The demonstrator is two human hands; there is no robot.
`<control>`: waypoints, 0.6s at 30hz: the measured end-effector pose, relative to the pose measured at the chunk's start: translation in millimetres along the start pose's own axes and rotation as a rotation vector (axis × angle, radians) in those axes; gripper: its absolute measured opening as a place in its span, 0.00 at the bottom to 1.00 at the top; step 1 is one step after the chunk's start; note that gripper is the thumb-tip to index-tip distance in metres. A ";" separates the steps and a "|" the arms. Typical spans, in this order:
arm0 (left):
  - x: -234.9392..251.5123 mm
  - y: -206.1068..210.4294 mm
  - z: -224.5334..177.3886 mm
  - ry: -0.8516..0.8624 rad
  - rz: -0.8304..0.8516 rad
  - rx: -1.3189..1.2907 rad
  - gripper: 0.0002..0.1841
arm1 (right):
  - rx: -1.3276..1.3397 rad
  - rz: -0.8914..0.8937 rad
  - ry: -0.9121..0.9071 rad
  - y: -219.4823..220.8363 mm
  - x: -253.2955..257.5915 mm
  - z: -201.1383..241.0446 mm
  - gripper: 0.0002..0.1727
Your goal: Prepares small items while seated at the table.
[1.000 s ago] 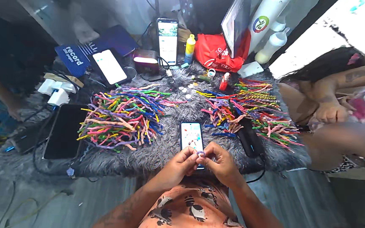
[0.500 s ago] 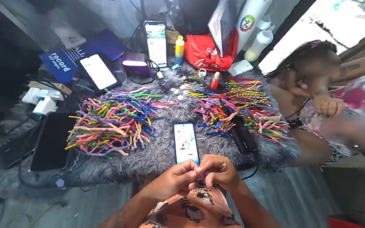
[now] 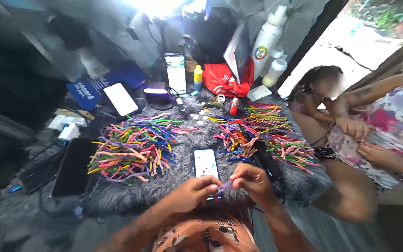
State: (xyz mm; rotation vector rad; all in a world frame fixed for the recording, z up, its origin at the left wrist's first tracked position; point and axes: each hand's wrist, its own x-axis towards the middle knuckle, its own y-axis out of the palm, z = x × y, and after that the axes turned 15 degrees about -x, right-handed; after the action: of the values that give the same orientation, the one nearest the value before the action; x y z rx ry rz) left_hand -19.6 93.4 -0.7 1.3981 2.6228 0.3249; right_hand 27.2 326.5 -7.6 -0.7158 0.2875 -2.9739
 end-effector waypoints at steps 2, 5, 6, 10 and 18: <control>9.3 -26.8 -31.2 0.052 -0.112 0.295 0.16 | -0.060 -0.054 0.080 -20.2 21.6 5.1 0.02; 27.5 -73.2 -67.0 0.014 -0.242 0.639 0.16 | -0.250 -0.104 0.258 -51.7 57.0 1.3 0.04; 35.2 -87.5 -72.0 -0.023 -0.270 0.717 0.16 | -0.371 -0.145 0.311 -60.3 66.4 -5.2 0.08; 69.2 -129.0 -56.2 -0.111 -0.315 0.932 0.15 | -0.765 -0.445 0.250 -68.9 75.1 -57.0 0.26; 108.6 -140.0 -6.8 -0.313 -0.510 1.034 0.16 | -1.271 -0.596 -0.150 -5.9 77.0 -117.1 0.21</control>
State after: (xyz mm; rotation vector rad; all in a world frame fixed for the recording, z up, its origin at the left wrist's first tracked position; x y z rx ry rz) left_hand -193.2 107.1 -34.0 0.7218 2.7714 -1.3369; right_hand -94.9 343.0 -74.6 -1.2135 2.3877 -2.8282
